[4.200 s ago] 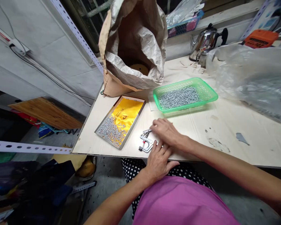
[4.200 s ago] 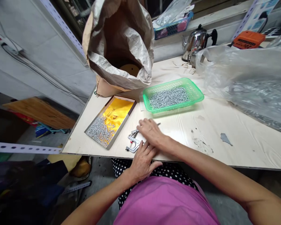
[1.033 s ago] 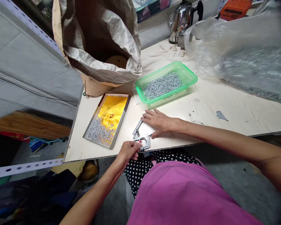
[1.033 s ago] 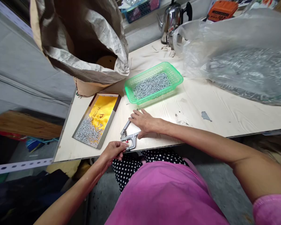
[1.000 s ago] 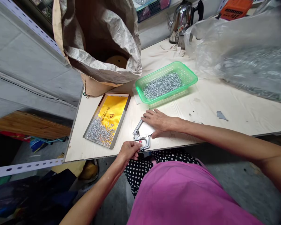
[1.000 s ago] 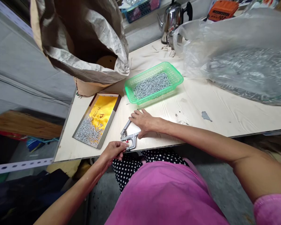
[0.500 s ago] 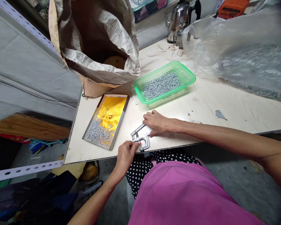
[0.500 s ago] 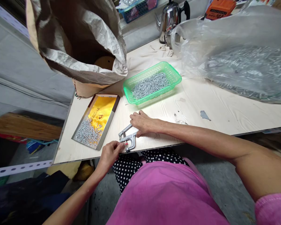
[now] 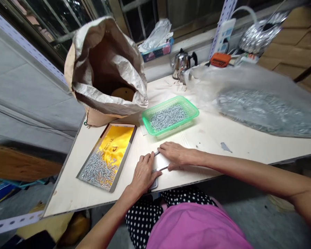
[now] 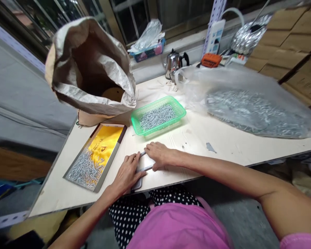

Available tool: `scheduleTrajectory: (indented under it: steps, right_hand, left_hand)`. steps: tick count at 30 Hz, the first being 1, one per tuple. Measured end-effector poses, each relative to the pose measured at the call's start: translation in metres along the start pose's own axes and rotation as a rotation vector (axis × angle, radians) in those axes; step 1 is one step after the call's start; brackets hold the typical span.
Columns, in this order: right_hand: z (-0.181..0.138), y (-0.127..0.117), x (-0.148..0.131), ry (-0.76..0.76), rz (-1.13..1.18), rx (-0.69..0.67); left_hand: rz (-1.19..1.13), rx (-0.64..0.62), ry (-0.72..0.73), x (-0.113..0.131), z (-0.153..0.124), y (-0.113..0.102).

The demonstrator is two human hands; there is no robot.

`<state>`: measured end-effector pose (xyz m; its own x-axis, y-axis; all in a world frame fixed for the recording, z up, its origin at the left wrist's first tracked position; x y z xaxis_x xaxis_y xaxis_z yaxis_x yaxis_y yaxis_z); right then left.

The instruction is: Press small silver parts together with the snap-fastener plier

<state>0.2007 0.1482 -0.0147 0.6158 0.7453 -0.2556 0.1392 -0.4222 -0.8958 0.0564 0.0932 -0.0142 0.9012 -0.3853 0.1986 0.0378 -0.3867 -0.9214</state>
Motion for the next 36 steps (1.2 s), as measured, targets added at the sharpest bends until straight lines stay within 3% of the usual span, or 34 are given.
scheduleTrajectory:
  steps: [9,16,21,27,32,36]
  right_hand:
    - [-0.009,-0.018,0.0,0.005,0.017,-0.025]
    - [-0.006,-0.01,-0.006,-0.012,-0.005,-0.055]
    - [-0.004,-0.005,-0.001,0.027,-0.003,-0.03]
    - [-0.005,-0.007,0.015,-0.04,0.005,-0.001]
    - [0.004,-0.002,0.025,0.121,-0.082,0.128]
    - [0.016,-0.005,0.017,0.262,-0.13,0.184]
  left_hand:
    - [-0.007,-0.047,0.085,0.007,0.025,-0.009]
    - [-0.126,0.003,0.104,0.007,0.027,-0.002]
    - [-0.081,0.018,0.068,0.01,0.024,-0.003]
    - [-0.037,0.205,0.014,0.026,-0.002,0.018]
    - [-0.108,0.191,0.132,0.054,-0.024,0.045]
    - [-0.191,0.183,0.137,0.06,-0.028,0.047]
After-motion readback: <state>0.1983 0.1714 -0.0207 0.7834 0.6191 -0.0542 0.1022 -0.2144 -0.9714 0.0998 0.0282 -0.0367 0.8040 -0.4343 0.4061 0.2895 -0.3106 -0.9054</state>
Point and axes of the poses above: each hand's wrist, its own z-axis towards the middle knuckle, its own y-axis out of the palm, x = y × z, the point moved 4 cm from there along z, towards the middle knuckle, and after that the axes turned 14 degrees about -x, right-handed, at the moved point
